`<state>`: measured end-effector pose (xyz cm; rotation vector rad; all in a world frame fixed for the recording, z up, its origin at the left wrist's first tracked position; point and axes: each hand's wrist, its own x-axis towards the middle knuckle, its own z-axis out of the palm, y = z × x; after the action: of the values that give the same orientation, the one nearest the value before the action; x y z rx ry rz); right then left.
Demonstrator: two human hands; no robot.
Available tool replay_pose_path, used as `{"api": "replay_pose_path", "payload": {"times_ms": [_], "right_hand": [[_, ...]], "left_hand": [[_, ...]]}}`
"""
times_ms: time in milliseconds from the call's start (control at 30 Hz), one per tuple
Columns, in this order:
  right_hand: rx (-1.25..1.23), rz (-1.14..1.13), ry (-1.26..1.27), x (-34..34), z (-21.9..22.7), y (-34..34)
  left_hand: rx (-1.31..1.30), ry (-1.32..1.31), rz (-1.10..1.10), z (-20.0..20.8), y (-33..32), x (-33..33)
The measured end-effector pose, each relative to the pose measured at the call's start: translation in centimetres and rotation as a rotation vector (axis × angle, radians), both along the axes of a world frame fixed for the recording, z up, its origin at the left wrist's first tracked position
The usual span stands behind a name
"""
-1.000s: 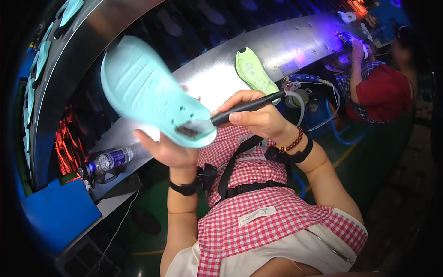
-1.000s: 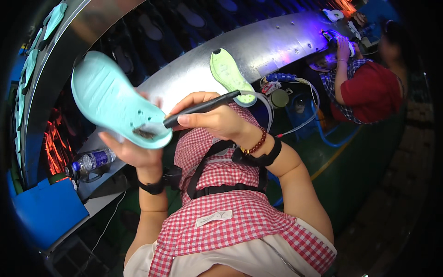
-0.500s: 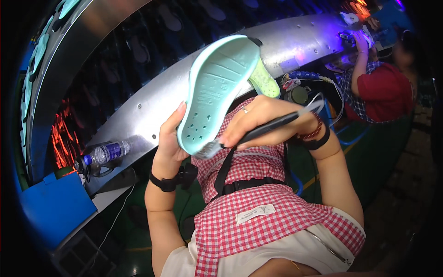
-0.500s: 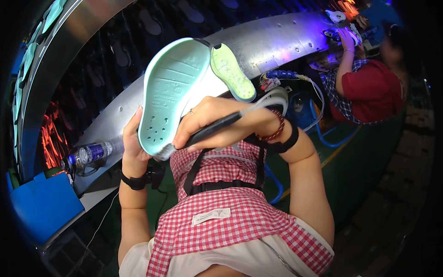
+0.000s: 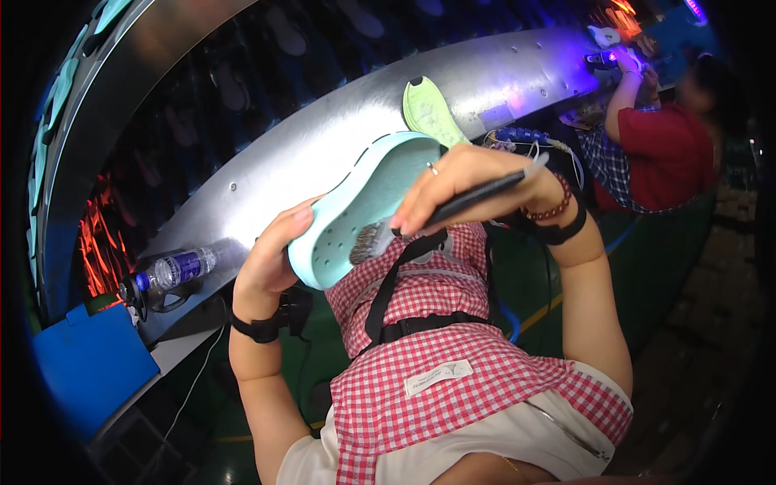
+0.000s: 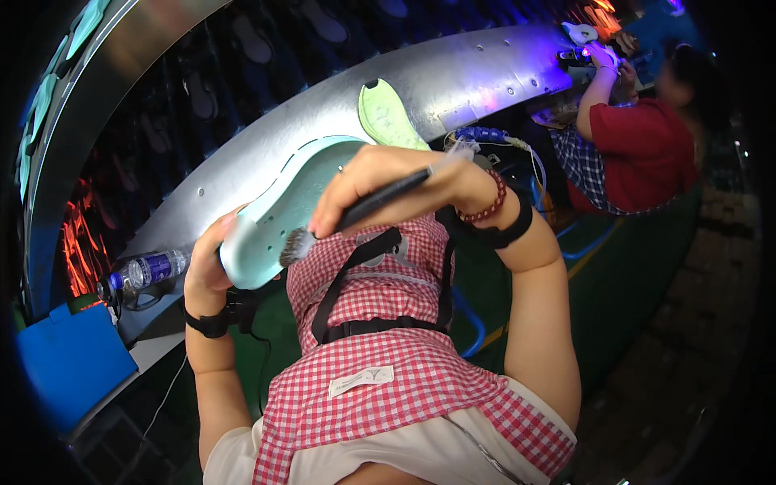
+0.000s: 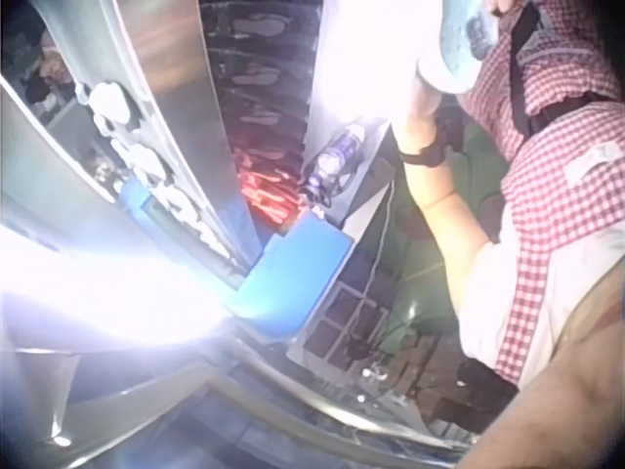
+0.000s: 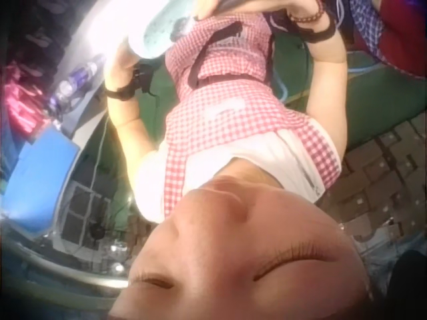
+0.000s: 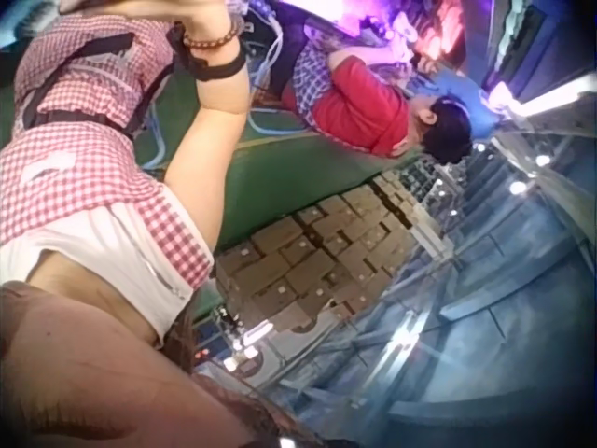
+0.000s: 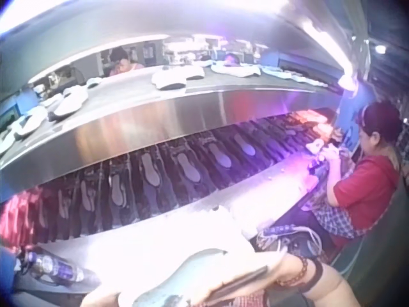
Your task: Applying adhesive or a treatment substance to the bottom of shoe soles using a brush on an industrial conveyor line.
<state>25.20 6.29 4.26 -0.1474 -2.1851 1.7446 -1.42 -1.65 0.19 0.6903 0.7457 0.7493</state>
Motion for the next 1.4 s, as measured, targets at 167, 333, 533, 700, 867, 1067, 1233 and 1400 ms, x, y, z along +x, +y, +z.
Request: {"api": "replay_pose_path", "payload": {"times_ms": [167,333,533,700,867,1067,1233,1400], "right_hand": [[0.121,-0.130,0.052,0.7,0.7,-0.2],[0.094,-0.219,0.053,0.1,-1.0,-1.0],[0.149,-0.252,0.250,0.4,1.3,-2.6],[-0.135,-0.531,-0.011,-2.0,-2.5,-2.9],[-0.240,-0.671,0.038,-3.7,-3.7,-2.8],[0.575,-0.423,0.104,-4.0,-2.6,-5.2],[0.193,-0.466,0.097,-2.7,-0.9,-3.5],[0.296,-0.441,0.235,-5.1,-1.7,-4.5]], "left_hand": [[-0.076,-0.014,0.214,-0.4,-1.5,-2.1],[0.081,0.172,0.283,1.7,-1.8,-1.4],[-0.043,-0.551,0.450,-3.7,-1.9,-3.1],[0.068,-0.831,0.289,-3.7,0.9,3.5],[-0.145,-0.571,0.689,-3.6,0.3,5.6],[0.049,-0.339,0.855,-4.6,1.3,3.1],[0.111,-0.504,0.762,-3.1,0.8,3.9],[0.226,-0.695,0.696,-2.8,1.3,4.2]]}}
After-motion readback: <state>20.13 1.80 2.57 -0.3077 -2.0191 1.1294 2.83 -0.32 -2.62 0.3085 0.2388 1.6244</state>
